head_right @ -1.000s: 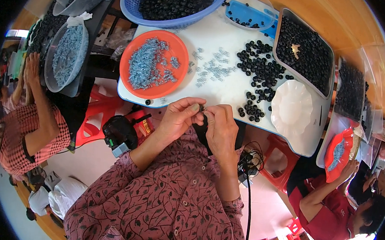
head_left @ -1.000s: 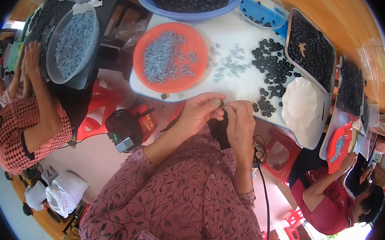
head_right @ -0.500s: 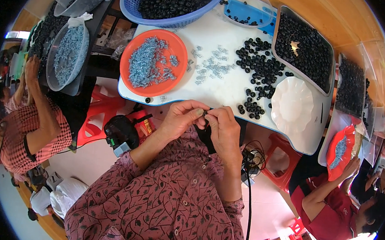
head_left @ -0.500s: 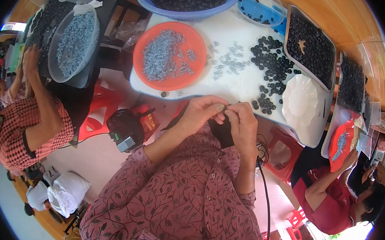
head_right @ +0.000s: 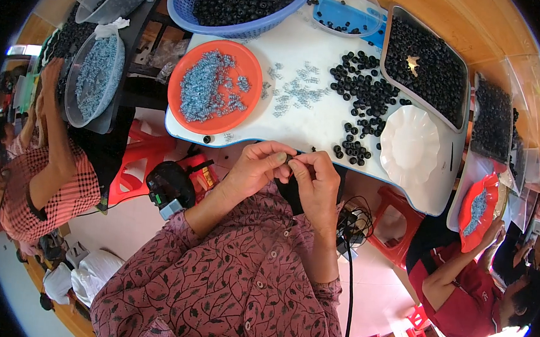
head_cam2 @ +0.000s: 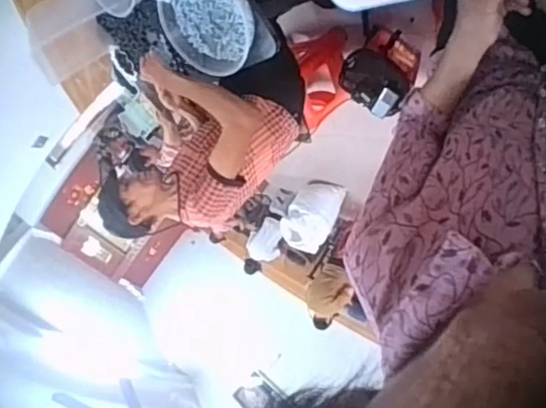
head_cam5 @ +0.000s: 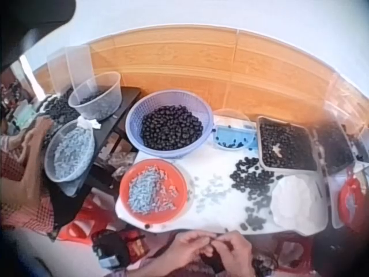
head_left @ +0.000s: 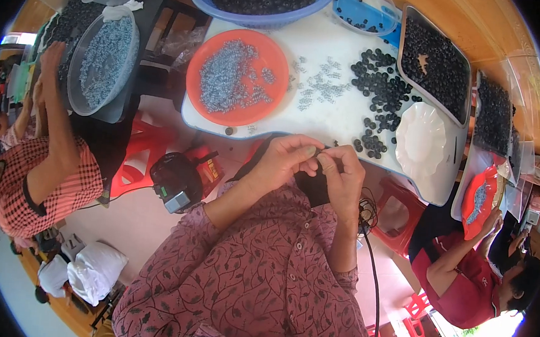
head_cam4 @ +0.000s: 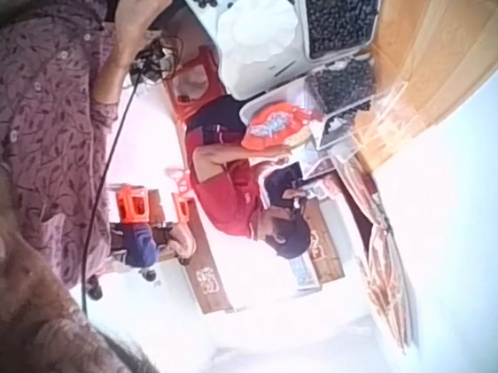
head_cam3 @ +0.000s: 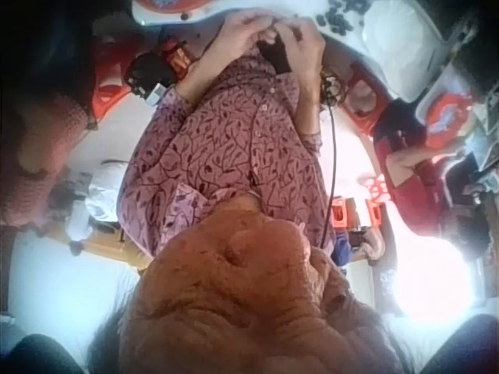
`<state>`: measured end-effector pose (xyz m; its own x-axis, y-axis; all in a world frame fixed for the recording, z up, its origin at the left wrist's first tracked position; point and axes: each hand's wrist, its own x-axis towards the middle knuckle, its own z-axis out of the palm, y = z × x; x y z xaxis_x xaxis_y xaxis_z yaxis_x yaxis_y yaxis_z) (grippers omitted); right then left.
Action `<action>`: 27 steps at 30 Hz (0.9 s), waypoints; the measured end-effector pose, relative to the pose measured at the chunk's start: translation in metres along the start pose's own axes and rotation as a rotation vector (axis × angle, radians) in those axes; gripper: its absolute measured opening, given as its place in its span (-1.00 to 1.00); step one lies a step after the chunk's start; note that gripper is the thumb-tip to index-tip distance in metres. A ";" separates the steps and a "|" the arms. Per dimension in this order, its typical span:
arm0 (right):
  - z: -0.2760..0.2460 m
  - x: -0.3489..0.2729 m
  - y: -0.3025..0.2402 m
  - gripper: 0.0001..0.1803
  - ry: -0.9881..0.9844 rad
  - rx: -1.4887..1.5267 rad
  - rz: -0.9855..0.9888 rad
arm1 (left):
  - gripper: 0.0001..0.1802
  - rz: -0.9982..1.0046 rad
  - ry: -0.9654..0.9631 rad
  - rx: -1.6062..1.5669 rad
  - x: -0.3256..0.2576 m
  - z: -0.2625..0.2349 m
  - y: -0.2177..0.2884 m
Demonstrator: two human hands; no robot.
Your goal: The person sorts small black plastic parts by hand, taking them from a pile and placing them into separate sorting trays on a table.
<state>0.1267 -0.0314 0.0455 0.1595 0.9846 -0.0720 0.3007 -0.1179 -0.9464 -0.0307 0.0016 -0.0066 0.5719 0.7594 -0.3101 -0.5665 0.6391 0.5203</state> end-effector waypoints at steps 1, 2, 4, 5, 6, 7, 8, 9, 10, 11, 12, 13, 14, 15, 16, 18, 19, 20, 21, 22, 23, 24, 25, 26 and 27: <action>-0.001 0.000 0.001 -0.91 -0.001 0.000 0.000 | -0.75 0.000 0.001 -0.001 0.001 0.000 0.000; -0.001 0.000 0.001 -0.92 -0.007 0.086 0.054 | -0.74 -0.017 -0.010 -0.043 0.001 -0.001 0.000; -0.001 -0.001 0.002 -0.92 -0.013 0.173 0.108 | -0.73 -0.035 -0.020 -0.086 0.002 -0.001 -0.001; -0.001 -0.002 0.003 -0.92 -0.007 0.170 0.100 | -0.73 -0.038 -0.027 -0.101 0.002 -0.002 -0.002; -0.001 -0.004 0.003 -0.93 0.000 0.167 0.093 | -0.73 -0.041 -0.034 -0.116 0.002 -0.002 -0.002; 0.000 -0.005 0.002 -0.93 0.001 0.167 0.094 | -0.73 -0.042 -0.034 -0.116 0.001 -0.001 -0.003; 0.001 -0.005 0.000 -0.93 0.017 0.138 0.050 | -0.74 -0.039 -0.027 -0.086 0.000 -0.001 -0.003; 0.002 -0.006 -0.001 -0.92 0.034 0.110 0.006 | -0.74 -0.036 -0.020 -0.057 0.000 -0.001 -0.003; 0.002 -0.007 -0.001 -0.92 0.034 0.110 0.005 | -0.74 -0.036 -0.020 -0.057 -0.001 0.000 -0.003; 0.003 -0.009 -0.001 -0.93 0.050 0.013 -0.028 | -0.75 -0.022 -0.009 0.093 -0.002 0.001 -0.002; 0.003 -0.010 -0.001 -0.93 0.066 -0.084 -0.061 | -0.75 -0.008 0.003 0.242 -0.002 0.001 -0.002; 0.003 -0.012 -0.001 -0.93 0.066 -0.084 -0.061 | -0.75 -0.008 0.002 0.242 -0.002 0.000 -0.003; 0.003 -0.013 0.000 -0.93 0.068 -0.076 -0.054 | -0.76 -0.025 0.003 0.226 -0.002 -0.002 -0.004; 0.003 -0.014 0.001 -0.93 0.071 -0.068 -0.048 | -0.76 -0.042 0.004 0.210 -0.002 -0.004 -0.005; 0.003 -0.014 0.003 -0.93 0.072 -0.069 -0.047 | -0.76 -0.042 0.002 0.209 -0.003 -0.004 -0.006; 0.001 -0.015 0.008 -0.92 0.179 -0.147 -0.028 | -0.76 -0.038 0.067 0.105 -0.003 -0.001 -0.004; 0.000 -0.013 0.009 -0.92 0.178 -0.148 -0.028 | -0.76 -0.039 0.067 0.104 -0.003 -0.001 -0.003; -0.001 -0.009 0.010 -0.91 0.231 -0.259 -0.055 | -0.76 -0.041 0.069 0.091 -0.004 -0.002 -0.003; -0.001 -0.006 0.011 -0.89 0.284 -0.371 -0.082 | -0.76 -0.042 0.071 0.077 -0.004 -0.003 -0.002; -0.001 -0.005 0.017 -0.86 0.300 -0.408 -0.098 | -0.76 -0.042 0.071 0.077 -0.003 -0.003 -0.002; 0.000 -0.004 0.019 -0.86 0.301 -0.410 -0.098 | -0.75 -0.043 0.071 0.054 -0.003 -0.003 -0.002; 0.002 -0.003 0.020 -0.85 0.314 -0.426 -0.079 | -0.75 -0.044 0.071 0.031 -0.002 -0.003 -0.002; 0.004 -0.002 0.021 -0.85 0.326 -0.442 -0.059 | -0.75 -0.043 0.070 0.030 -0.002 -0.003 -0.002; 0.005 -0.001 0.024 -0.85 0.327 -0.442 -0.059 | -0.75 -0.040 0.069 0.022 -0.002 -0.003 -0.002; 0.007 0.001 0.027 -0.84 0.337 -0.506 -0.096 | -0.75 -0.037 0.068 0.014 -0.001 -0.003 -0.002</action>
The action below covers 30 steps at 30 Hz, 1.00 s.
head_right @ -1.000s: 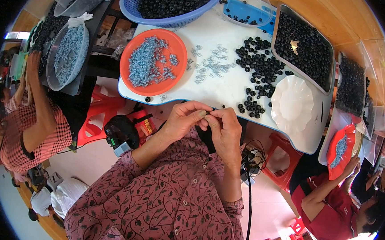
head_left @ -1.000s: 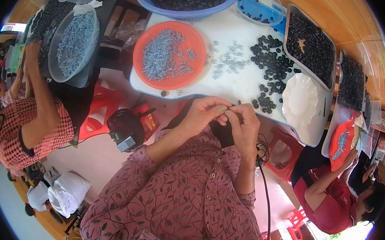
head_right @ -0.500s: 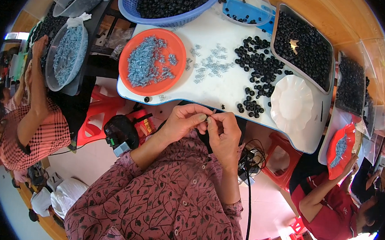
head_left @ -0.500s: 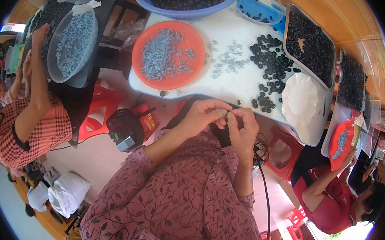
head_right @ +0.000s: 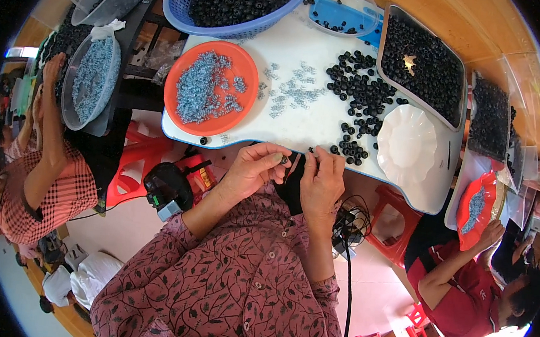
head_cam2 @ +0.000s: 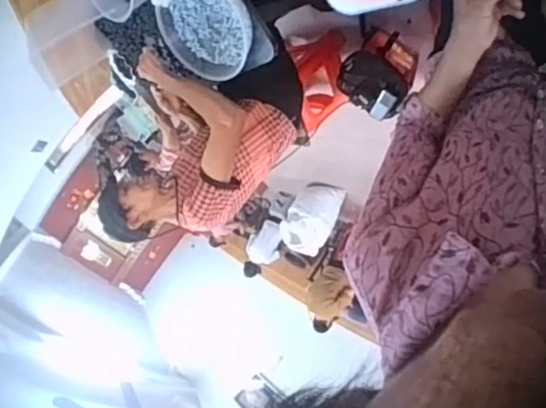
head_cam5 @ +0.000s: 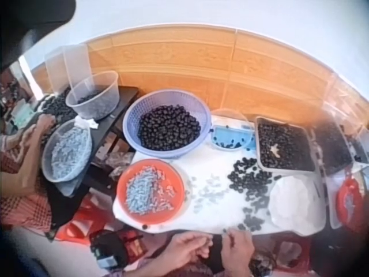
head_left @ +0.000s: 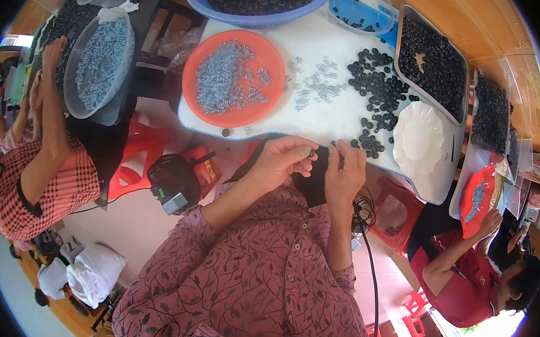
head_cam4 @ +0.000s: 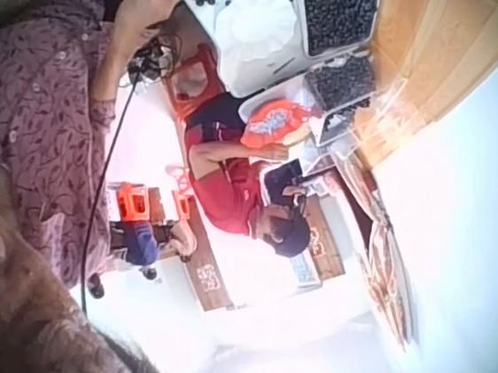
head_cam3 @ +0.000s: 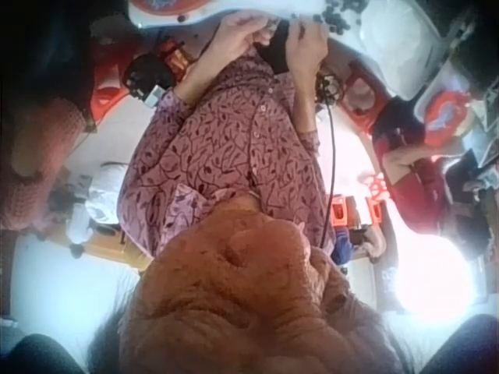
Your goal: The person sorts small black plastic parts by hand, taking them from a pile and placing them into separate sorting trays on a table.
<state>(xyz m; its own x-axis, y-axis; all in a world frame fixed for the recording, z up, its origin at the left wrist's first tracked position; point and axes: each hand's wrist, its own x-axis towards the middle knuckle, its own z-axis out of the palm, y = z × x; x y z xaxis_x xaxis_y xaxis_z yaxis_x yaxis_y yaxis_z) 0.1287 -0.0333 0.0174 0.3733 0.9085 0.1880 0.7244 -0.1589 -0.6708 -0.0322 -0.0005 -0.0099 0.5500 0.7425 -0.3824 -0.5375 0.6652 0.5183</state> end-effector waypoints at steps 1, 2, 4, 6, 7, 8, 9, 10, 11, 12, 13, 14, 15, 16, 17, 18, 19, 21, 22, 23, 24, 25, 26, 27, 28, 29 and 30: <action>0.002 0.000 0.001 -0.84 0.018 -0.058 -0.043 | -0.75 -0.001 -0.001 0.000 0.000 0.000 0.000; 0.003 0.001 -0.001 -0.84 0.016 -0.058 -0.044 | -0.74 -0.002 0.000 -0.005 0.000 0.000 0.000; 0.003 0.002 -0.005 -0.83 0.014 -0.051 -0.026 | -0.74 -0.003 0.003 -0.011 -0.001 0.000 0.000; 0.005 0.003 -0.001 -0.84 0.026 -0.048 -0.059 | -0.75 0.013 -0.010 -0.022 0.000 0.000 0.000; 0.005 0.003 0.001 -0.84 0.038 -0.044 -0.092 | -0.75 0.013 -0.009 -0.022 0.000 0.001 0.000; 0.004 0.002 0.001 -0.84 0.037 -0.044 -0.092 | -0.75 0.008 -0.002 -0.010 0.000 0.001 0.000; 0.001 0.000 0.000 -0.84 -0.019 0.085 0.011 | -0.74 0.003 0.004 0.002 0.000 0.001 0.000; -0.001 -0.002 -0.001 -0.84 -0.075 0.214 0.114 | -0.74 0.003 0.006 0.002 0.000 0.001 0.000; -0.005 -0.003 -0.005 -0.84 -0.076 0.214 0.114 | -0.74 0.006 0.001 0.022 0.000 0.002 0.000; -0.010 -0.003 -0.012 -0.85 -0.127 0.296 0.193 | -0.73 0.008 -0.003 0.042 0.000 0.002 0.000; -0.012 -0.003 -0.015 -0.86 -0.178 0.378 0.272 | -0.73 0.008 -0.002 0.042 0.000 0.002 -0.001; -0.012 -0.004 -0.015 -0.86 -0.177 0.378 0.272 | -0.73 0.012 0.002 0.075 0.000 0.003 -0.001; -0.012 -0.006 -0.013 -0.86 -0.180 0.432 0.268 | -0.72 0.016 0.005 0.109 0.001 0.004 -0.002; -0.012 -0.006 -0.012 -0.86 -0.183 0.487 0.263 | -0.72 0.016 0.004 0.110 0.001 0.005 -0.002; -0.012 -0.006 -0.013 -0.86 -0.183 0.487 0.263 | -0.72 0.017 -0.003 0.114 0.001 0.006 -0.002; -0.013 -0.006 -0.015 -0.86 -0.177 0.528 0.266 | -0.72 0.019 -0.010 0.118 0.001 0.007 -0.002; -0.013 -0.006 -0.016 -0.86 -0.172 0.569 0.269 | -0.72 0.019 -0.011 0.118 0.000 0.008 -0.002; -0.012 -0.007 -0.014 -0.86 -0.165 0.584 0.249 | -0.73 0.032 -0.007 0.156 0.000 0.010 -0.003; -0.012 -0.007 -0.012 -0.87 -0.159 0.599 0.230 | -0.73 0.033 -0.008 0.157 -0.001 0.009 -0.003; -0.012 -0.008 -0.012 -0.87 -0.159 0.599 0.229 | -0.73 0.040 -0.017 0.148 -0.001 0.009 -0.003; -0.012 -0.008 -0.012 -0.87 -0.163 0.620 0.232 | -0.73 0.048 -0.026 0.139 -0.001 0.008 -0.004; -0.012 -0.008 -0.012 -0.87 -0.167 0.642 0.235 | -0.73 0.049 -0.026 0.139 -0.001 0.008 -0.004; -0.012 -0.009 -0.011 -0.87 -0.167 0.642 0.235 | -0.73 0.054 -0.027 0.140 -0.001 0.008 -0.005; -0.012 -0.009 -0.010 -0.86 -0.176 0.640 0.225 | -0.73 0.059 -0.027 0.142 -0.001 0.008 -0.005; -0.012 -0.009 -0.010 -0.86 -0.184 0.638 0.216 | -0.73 0.060 -0.027 0.142 -0.001 0.008 -0.005; -0.012 -0.009 -0.011 -0.86 -0.184 0.638 0.216 | -0.73 0.056 -0.024 0.142 -0.001 0.009 -0.005; -0.013 -0.009 -0.013 -0.85 -0.185 0.651 0.246 | -0.73 0.051 -0.021 0.142 -0.001 0.009 -0.005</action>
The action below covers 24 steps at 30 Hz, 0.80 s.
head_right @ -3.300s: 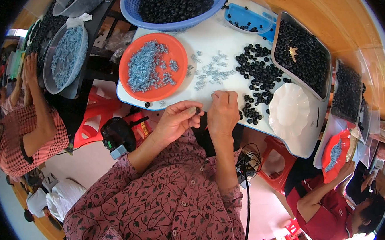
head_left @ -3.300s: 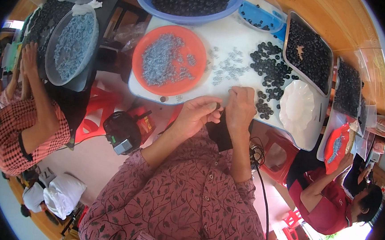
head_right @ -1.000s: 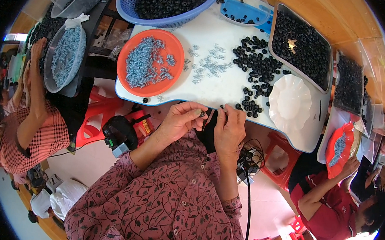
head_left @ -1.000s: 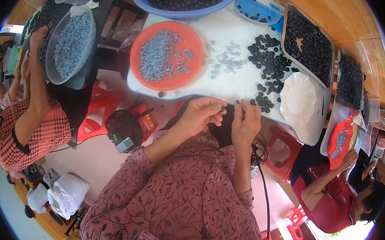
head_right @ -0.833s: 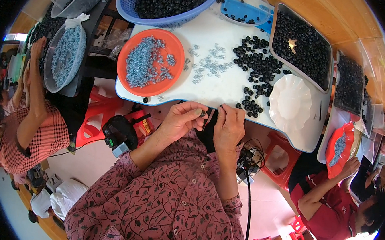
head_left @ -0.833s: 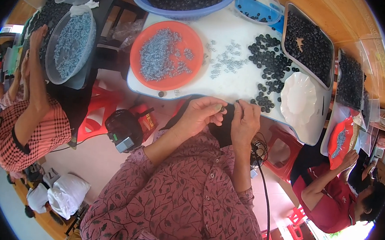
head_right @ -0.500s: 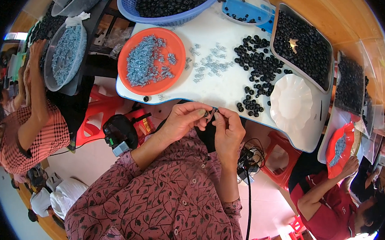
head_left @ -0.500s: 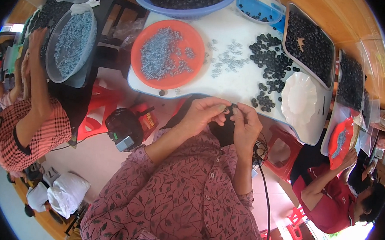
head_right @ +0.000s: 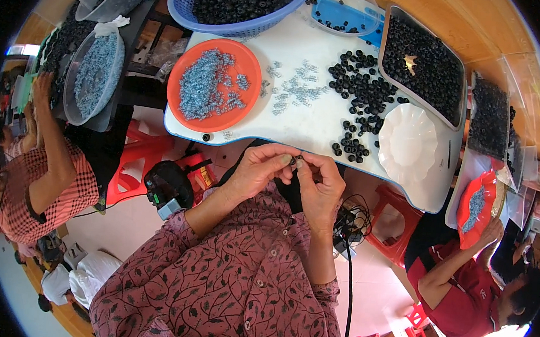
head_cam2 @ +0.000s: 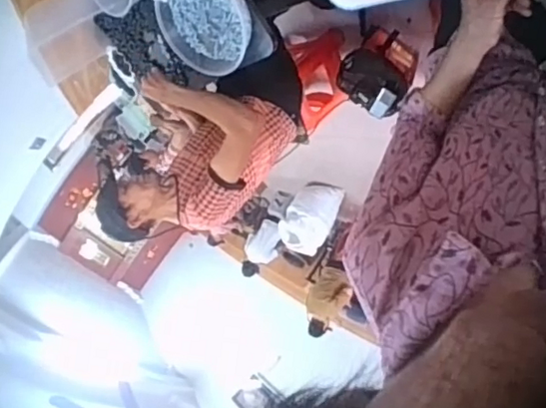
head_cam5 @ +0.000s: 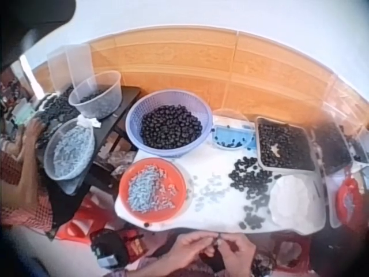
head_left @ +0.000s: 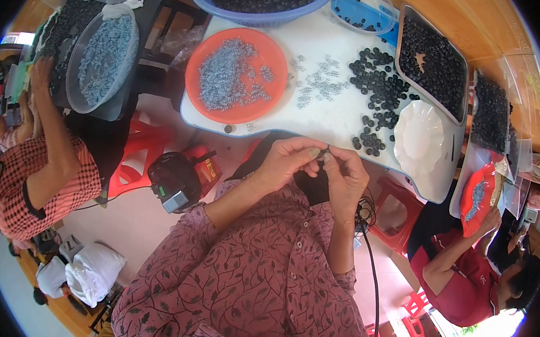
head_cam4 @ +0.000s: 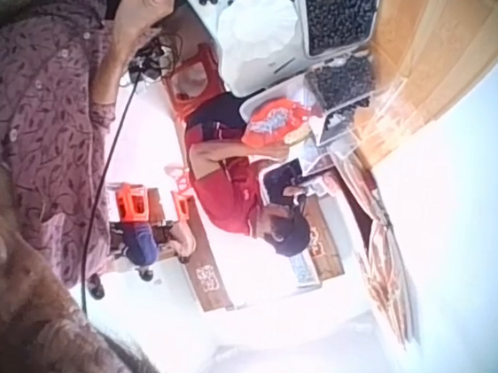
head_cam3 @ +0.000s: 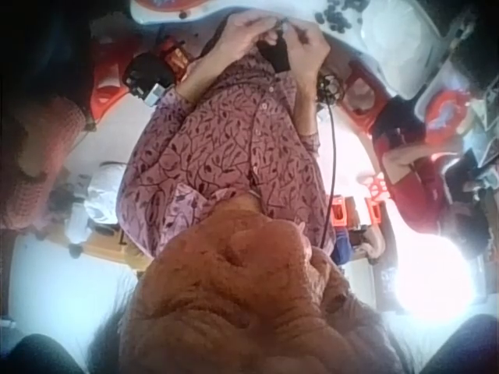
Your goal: The person sorts small black plastic parts by hand, taking them from a pile and placing them into separate sorting trays on a table.
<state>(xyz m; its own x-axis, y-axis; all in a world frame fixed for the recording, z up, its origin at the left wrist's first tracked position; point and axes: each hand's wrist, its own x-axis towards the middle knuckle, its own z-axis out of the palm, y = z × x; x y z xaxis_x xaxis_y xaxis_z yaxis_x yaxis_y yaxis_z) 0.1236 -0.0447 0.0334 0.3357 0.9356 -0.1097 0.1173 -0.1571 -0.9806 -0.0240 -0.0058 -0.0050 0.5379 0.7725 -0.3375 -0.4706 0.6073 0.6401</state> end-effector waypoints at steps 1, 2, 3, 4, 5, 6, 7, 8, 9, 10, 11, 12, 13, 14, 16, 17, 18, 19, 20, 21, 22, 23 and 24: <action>0.001 0.000 -0.001 -0.84 0.007 0.017 0.028 | -0.73 0.001 -0.001 0.000 0.000 0.001 0.001; 0.001 0.000 -0.002 -0.84 0.008 0.017 0.027 | -0.72 -0.007 -0.003 -0.002 0.000 0.002 0.002; 0.002 0.000 -0.003 -0.83 0.022 0.090 0.040 | -0.72 -0.016 -0.005 -0.003 -0.001 0.002 0.004; 0.002 0.000 -0.003 -0.82 0.037 0.162 0.052 | -0.72 -0.015 -0.006 -0.002 -0.001 0.003 0.004; 0.001 0.000 -0.003 -0.82 0.036 0.162 0.051 | -0.72 -0.017 -0.011 -0.027 -0.001 0.003 0.004; -0.001 -0.001 -0.003 -0.81 0.010 0.164 0.081 | -0.72 -0.019 -0.016 -0.052 -0.001 0.003 0.004; -0.003 -0.001 -0.003 -0.80 -0.016 0.165 0.112 | -0.72 -0.018 -0.016 -0.051 -0.001 0.004 0.004; -0.003 -0.001 -0.003 -0.80 -0.017 0.163 0.113 | -0.72 -0.032 -0.022 -0.107 -0.001 0.004 0.003; -0.003 0.000 -0.004 -0.81 -0.018 0.160 0.125 | -0.72 -0.045 -0.028 -0.164 -0.001 0.004 0.003; -0.004 0.000 -0.004 -0.82 -0.019 0.157 0.137 | -0.72 -0.045 -0.027 -0.167 -0.001 0.003 0.003; -0.004 -0.001 -0.003 -0.82 -0.022 0.157 0.136 | -0.72 -0.059 -0.042 -0.229 0.000 0.001 0.003; -0.005 -0.001 -0.002 -0.83 -0.021 0.192 0.099 | -0.72 -0.074 -0.056 -0.291 0.000 0.001 0.003; -0.005 -0.002 -0.001 -0.84 -0.020 0.226 0.062 | -0.72 -0.072 -0.054 -0.291 0.000 0.001 0.003; -0.005 -0.002 0.000 -0.84 -0.021 0.226 0.062 | -0.72 -0.070 -0.042 -0.306 0.000 0.002 0.004; -0.005 -0.002 0.001 -0.84 -0.019 0.145 -0.031 | -0.72 -0.068 -0.029 -0.322 0.001 0.002 0.004; -0.004 -0.002 0.000 -0.84 -0.020 0.146 -0.031 | -0.72 -0.060 -0.031 -0.320 0.001 0.002 0.004; -0.003 -0.002 -0.002 -0.84 -0.020 0.140 -0.040 | -0.72 -0.053 -0.033 -0.318 0.001 0.002 0.004; -0.002 -0.002 -0.003 -0.84 -0.020 0.134 -0.050 | -0.72 -0.053 -0.032 -0.318 0.001 0.001 0.004; -0.001 -0.001 -0.004 -0.84 -0.021 0.134 -0.050 | -0.72 -0.053 -0.034 -0.311 0.001 0.000 0.003; -0.001 -0.001 -0.004 -0.84 -0.024 0.116 -0.068 | -0.73 -0.053 -0.035 -0.304 0.001 0.000 0.003; 0.000 -0.001 -0.005 -0.84 -0.027 0.098 -0.087 | -0.73 -0.052 -0.034 -0.305 0.001 0.000 0.003; 0.000 -0.001 -0.005 -0.84 -0.027 0.097 -0.086 | -0.73 -0.049 -0.030 -0.296 0.000 0.001 0.004; 0.000 0.000 -0.004 -0.84 -0.024 0.083 -0.095 | -0.73 -0.046 -0.025 -0.287 0.000 0.002 0.004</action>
<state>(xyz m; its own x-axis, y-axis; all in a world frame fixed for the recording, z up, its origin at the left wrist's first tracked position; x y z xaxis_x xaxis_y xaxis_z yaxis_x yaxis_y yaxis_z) 0.1226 -0.0443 0.0378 0.3045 0.9524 -0.0181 0.0692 -0.0410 -0.9968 -0.0244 -0.0038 -0.0011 0.5785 0.7403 -0.3425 -0.6221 0.6721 0.4017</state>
